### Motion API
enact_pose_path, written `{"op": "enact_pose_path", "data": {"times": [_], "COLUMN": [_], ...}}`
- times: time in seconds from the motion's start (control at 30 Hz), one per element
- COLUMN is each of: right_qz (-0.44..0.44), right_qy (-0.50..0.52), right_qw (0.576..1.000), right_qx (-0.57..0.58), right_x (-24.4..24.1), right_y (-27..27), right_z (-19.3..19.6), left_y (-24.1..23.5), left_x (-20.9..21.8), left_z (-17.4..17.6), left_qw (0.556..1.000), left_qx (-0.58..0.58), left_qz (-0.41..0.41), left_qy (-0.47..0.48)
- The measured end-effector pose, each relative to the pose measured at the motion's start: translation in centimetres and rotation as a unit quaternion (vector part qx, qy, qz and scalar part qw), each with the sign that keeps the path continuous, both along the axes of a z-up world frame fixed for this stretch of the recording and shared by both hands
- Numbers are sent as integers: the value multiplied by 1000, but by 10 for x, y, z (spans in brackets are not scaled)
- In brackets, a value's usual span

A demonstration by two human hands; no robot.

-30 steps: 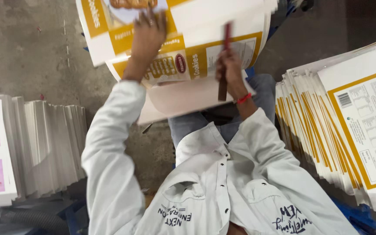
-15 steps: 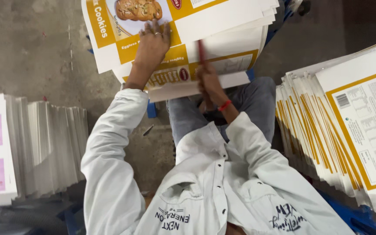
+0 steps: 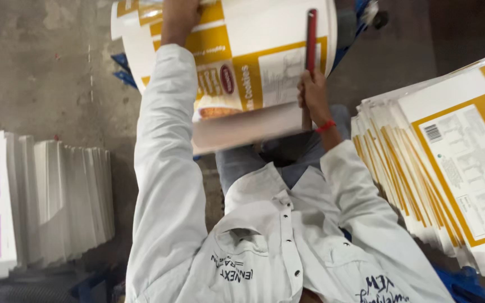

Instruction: The person folds printed cookie packaging sheets by hand and uses a wooden tool to score the creases, working through a stack of sheets at a workstation.

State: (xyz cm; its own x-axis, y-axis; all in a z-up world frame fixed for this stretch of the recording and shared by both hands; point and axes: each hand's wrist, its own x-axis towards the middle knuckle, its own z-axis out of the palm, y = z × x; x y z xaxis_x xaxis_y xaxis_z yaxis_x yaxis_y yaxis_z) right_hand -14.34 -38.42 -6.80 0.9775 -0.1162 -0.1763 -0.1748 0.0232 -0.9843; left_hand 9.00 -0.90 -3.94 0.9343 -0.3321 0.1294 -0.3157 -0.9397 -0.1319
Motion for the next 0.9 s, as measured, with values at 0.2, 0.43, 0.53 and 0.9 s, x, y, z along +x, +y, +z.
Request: {"op": "enact_pose_path", "data": {"times": [0.2,0.43,0.53,0.9], "right_qz": [-29,-123,-8,169], "right_qy": [3,-26,43,61], "right_qw": [988,987,985,946], "right_qx": [151,100,169,270], "right_x": [34,57,7,-20], "right_y": [-54,25,89,45], "right_z": [-28,-19,-14,43], "left_y": [-18,-31,-26,-27], "left_x": [-23,-109,-152,-151], "left_z": [-8,20,18,15], "left_qw": [991,986,986,971], "left_qx": [35,83,109,72], "left_qz": [9,-34,-52,-75], "left_qy": [-130,-141,-119,-216]}}
